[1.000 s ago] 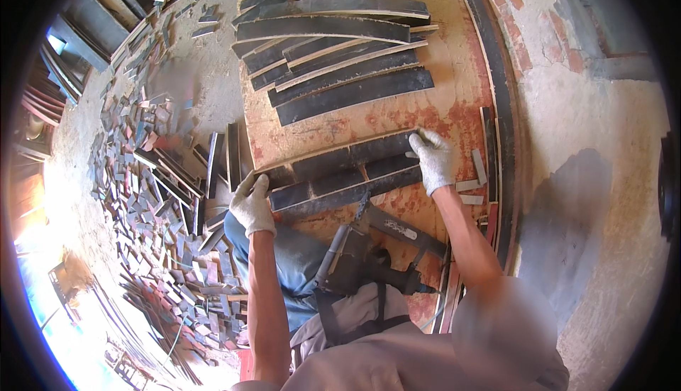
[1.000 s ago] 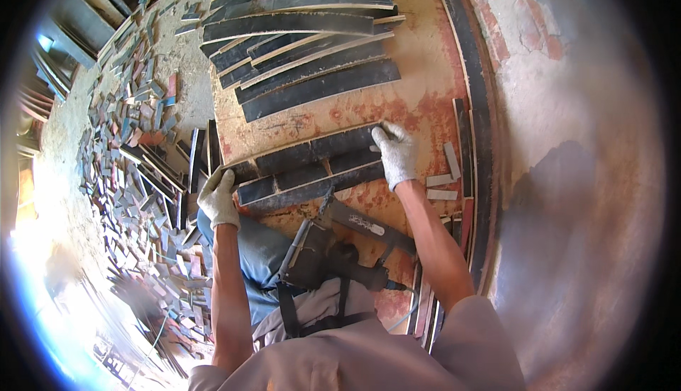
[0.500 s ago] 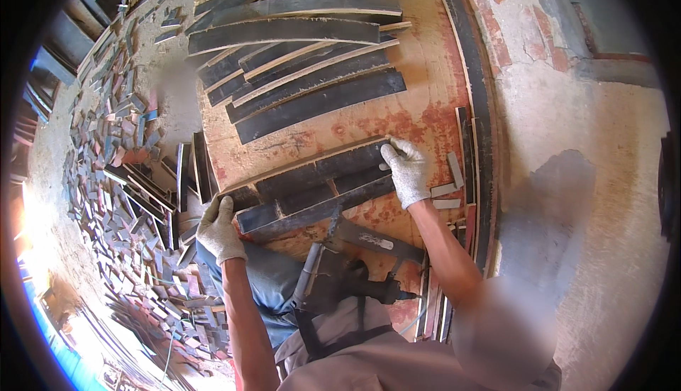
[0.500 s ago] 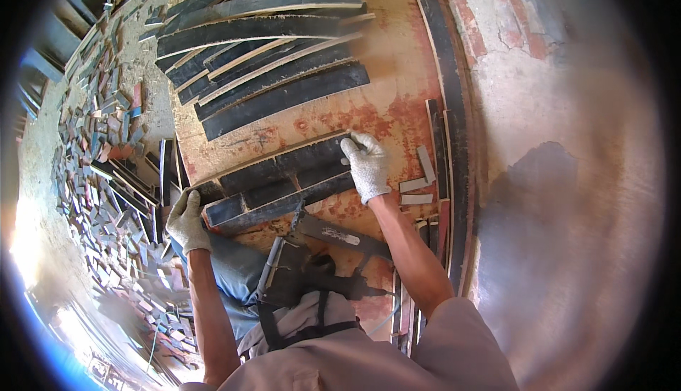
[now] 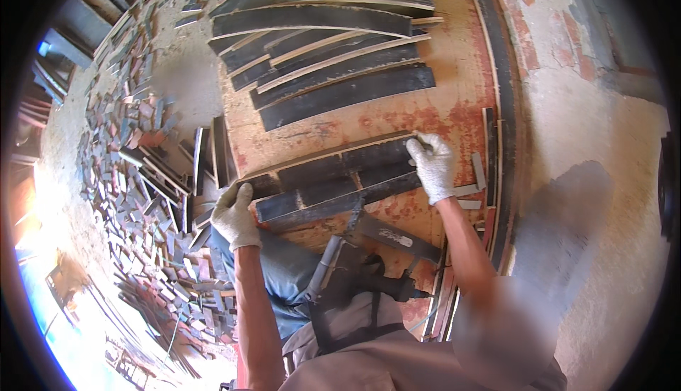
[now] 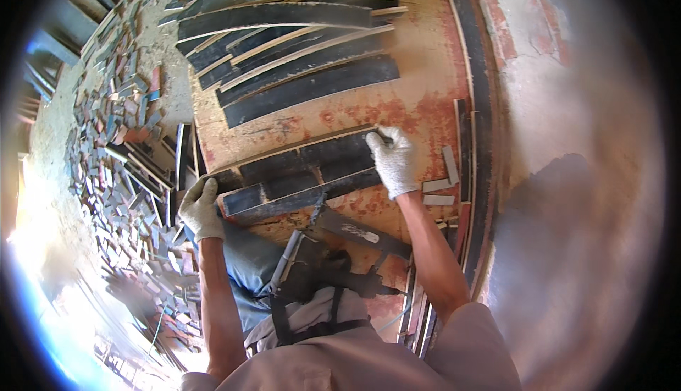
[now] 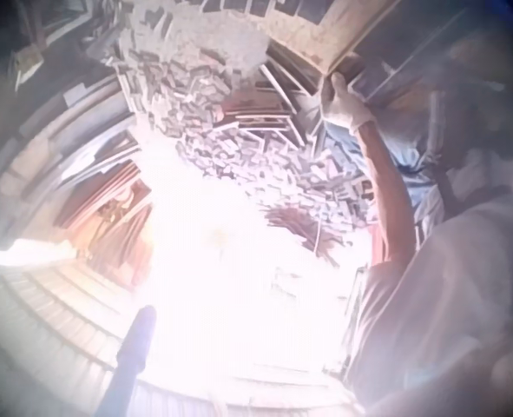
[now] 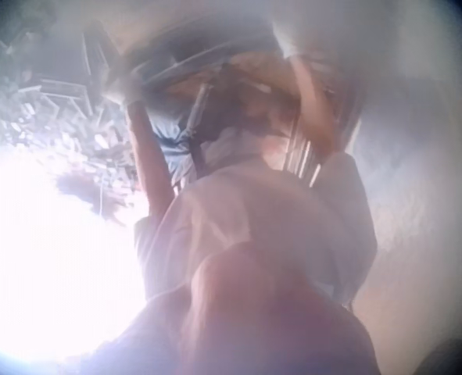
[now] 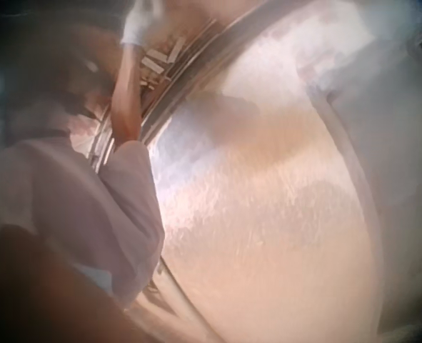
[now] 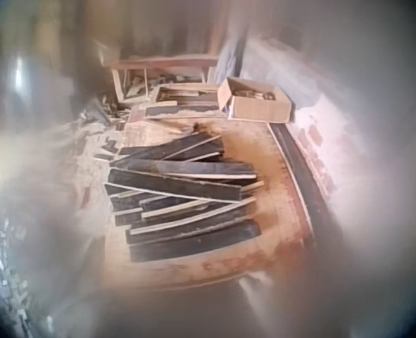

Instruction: The person sits on the floor and repeatedly places thin wooden planks onto a larger wooden board, then uses a nail gun to fasten them in place. The person handles the planks one at a time, aligning them before nailing.

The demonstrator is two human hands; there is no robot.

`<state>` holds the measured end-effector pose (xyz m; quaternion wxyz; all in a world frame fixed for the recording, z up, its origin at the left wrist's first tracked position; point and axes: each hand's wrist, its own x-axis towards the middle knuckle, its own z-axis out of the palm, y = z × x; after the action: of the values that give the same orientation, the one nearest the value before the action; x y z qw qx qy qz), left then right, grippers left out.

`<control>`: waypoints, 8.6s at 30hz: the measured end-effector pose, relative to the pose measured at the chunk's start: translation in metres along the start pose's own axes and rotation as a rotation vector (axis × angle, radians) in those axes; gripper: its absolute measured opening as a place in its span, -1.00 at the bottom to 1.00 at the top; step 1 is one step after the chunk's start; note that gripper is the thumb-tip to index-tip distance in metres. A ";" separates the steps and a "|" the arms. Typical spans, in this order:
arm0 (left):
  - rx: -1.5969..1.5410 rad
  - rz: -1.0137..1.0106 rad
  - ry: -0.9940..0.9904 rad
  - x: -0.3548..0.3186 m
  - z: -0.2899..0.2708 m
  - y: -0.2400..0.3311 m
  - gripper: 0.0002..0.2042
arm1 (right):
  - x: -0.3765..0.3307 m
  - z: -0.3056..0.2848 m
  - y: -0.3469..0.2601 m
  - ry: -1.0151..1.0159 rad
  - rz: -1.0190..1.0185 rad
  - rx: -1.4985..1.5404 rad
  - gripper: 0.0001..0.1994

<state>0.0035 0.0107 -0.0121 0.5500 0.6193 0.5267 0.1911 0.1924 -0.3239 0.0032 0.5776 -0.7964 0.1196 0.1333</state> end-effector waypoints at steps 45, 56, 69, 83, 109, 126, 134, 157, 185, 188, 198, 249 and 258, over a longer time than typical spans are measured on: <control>0.631 0.925 -0.554 -0.045 0.095 0.079 -0.45 | 0.003 0.007 -0.028 0.080 -0.173 -0.386 -0.80; 0.675 0.904 -0.674 -0.047 0.112 0.066 -0.46 | 0.012 0.003 -0.005 0.046 -0.132 -0.280 -0.79; 0.520 0.712 -0.534 -0.053 0.128 0.073 -0.82 | -0.149 -0.026 -0.056 -0.306 -0.326 -0.695 -0.36; 0.573 0.781 -0.503 -0.051 0.131 0.066 -0.84 | -0.196 -0.049 -0.058 -0.708 0.118 -0.502 -0.25; 0.585 0.760 -0.499 -0.051 0.128 0.066 -0.81 | -0.089 -0.084 -0.126 -0.294 0.458 -0.060 -0.83; 0.586 0.765 -0.515 -0.051 0.129 0.067 -0.78 | -0.091 -0.059 -0.132 -0.408 0.493 -0.057 -0.77; 0.575 0.763 -0.513 -0.050 0.126 0.067 -0.80 | -0.093 -0.063 -0.139 -0.402 0.508 0.005 -0.73; 0.187 -0.549 -0.342 0.018 0.014 0.042 -0.47 | -0.097 -0.043 -0.103 -0.462 0.490 -0.040 -0.71; -0.310 -0.806 -0.469 -0.041 0.071 0.044 -0.74 | -0.130 -0.035 -0.097 -0.479 0.411 -0.149 -0.78; -0.296 -0.835 -0.477 -0.039 0.074 0.045 -0.75 | -0.131 -0.036 -0.094 -0.463 0.440 -0.120 -0.74; -0.402 -0.926 -0.423 -0.040 0.076 0.044 -0.67 | -0.133 -0.020 -0.083 -0.578 0.399 -0.199 -0.74; -0.043 -0.186 -0.219 0.004 -0.032 0.037 -0.70 | -0.220 -0.018 -0.042 -0.667 -0.205 -0.782 -0.09; 0.705 -0.258 0.525 0.126 -0.319 -0.004 -0.37 | -0.171 -0.002 -0.056 -0.620 -0.443 -0.718 -0.77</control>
<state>-0.2117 0.2714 0.0439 0.1728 0.6287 0.7539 0.0804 0.0523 -0.3024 0.1136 0.2909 -0.8736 -0.2817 0.2700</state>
